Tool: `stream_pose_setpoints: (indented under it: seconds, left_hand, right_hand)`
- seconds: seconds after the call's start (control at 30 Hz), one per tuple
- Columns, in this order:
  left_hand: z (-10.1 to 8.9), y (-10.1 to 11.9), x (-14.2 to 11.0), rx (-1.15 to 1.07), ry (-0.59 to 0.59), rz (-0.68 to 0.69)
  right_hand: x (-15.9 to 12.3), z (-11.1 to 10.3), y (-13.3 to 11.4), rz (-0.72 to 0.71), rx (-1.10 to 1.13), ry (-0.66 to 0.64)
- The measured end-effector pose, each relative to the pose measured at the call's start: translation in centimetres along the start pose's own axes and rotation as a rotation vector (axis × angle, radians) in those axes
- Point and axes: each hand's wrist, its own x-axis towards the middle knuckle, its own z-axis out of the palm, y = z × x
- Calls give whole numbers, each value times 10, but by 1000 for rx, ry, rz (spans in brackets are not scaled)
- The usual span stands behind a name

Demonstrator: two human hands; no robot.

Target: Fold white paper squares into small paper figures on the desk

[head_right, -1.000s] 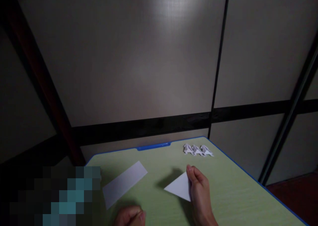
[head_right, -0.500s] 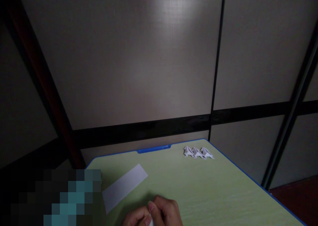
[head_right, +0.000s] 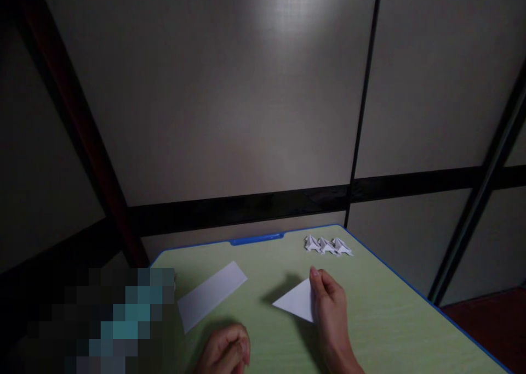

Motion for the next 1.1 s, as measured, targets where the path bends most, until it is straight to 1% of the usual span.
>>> stream_pose_setpoints:
  seconds: [0.07,0.13,0.2,0.3,0.37,0.43,0.5,0.53,0.63,0.73,0.83,0.9,0.97,1.1]
  left_hand:
    - [-1,2,2,-33,61,46]
    - [0,4,3,-42,106,97]
    - [2,5,2,-47,85,109]
    - [5,6,0,-51,44,150]
    - [5,6,-1,-53,36,132]
    - [4,7,-1,-48,62,102]
    - [2,6,1,-51,87,101]
    - [1,6,2,-60,89,109]
    - [-3,3,6,-127,47,122]
    - [-6,2,8,-198,27,132]
    - [-5,2,7,-203,-15,122]
    - [-2,3,4,-192,-62,136]
    - [1,5,1,-168,-82,144]
    - [5,10,-3,-70,-13,65]
  right_hand:
    - [-5,4,-1,15,-29,-66]
    - [-15,12,-1,8,-90,-206]
    - [-25,21,-1,0,-144,-310]
    - [-34,27,1,-56,-192,-351]
    - [-35,27,3,-17,-145,-366]
    - [-33,27,4,86,-39,-412]
    - [-33,28,4,170,80,-472]
    - [-33,29,4,194,131,-501]
    - [-34,32,1,227,237,-570]
    - [-35,33,0,242,281,-605]
    - [-34,32,1,250,296,-614]
    - [-33,31,3,249,306,-595]
    - [-31,30,5,246,315,-563]
    - [-29,29,6,245,316,-557]
